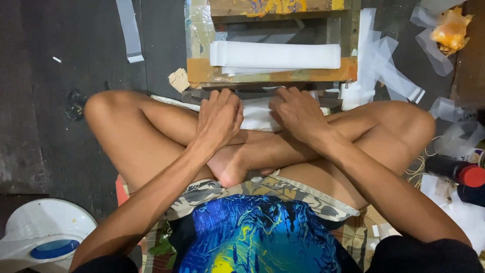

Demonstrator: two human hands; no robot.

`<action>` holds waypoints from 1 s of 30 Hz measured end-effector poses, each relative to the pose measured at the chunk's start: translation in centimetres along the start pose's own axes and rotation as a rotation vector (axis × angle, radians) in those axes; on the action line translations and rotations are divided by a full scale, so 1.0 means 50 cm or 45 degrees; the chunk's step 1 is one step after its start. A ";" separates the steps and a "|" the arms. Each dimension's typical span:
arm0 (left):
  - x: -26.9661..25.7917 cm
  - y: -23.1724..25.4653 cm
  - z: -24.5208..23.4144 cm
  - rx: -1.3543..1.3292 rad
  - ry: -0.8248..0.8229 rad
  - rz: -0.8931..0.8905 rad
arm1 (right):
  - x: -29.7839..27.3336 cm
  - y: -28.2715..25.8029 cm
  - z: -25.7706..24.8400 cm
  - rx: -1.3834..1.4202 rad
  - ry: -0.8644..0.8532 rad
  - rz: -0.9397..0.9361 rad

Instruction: The person sits cross-legged on the floor and performs screen printing. They place a white strip of material under a screen frame, use a squeegee to spread orange ink across the screen, and then lift the screen to reveal the printed material. This process is repeated multiple times.

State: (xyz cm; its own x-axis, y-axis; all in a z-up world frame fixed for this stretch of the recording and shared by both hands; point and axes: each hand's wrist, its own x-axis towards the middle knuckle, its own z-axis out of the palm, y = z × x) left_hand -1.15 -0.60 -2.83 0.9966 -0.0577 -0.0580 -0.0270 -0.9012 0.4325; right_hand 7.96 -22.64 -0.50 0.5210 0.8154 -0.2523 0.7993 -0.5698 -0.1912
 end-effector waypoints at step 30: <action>0.013 -0.019 0.199 0.540 0.216 0.147 | 0.024 0.023 0.101 -0.036 -0.270 0.152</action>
State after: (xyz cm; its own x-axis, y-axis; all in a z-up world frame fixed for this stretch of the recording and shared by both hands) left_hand -1.24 -4.06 -12.21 0.9828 -0.1289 0.1320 -0.1325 -0.9910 0.0195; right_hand 8.01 -22.84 -5.83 0.5401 0.7009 -0.4659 0.7453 -0.6555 -0.1221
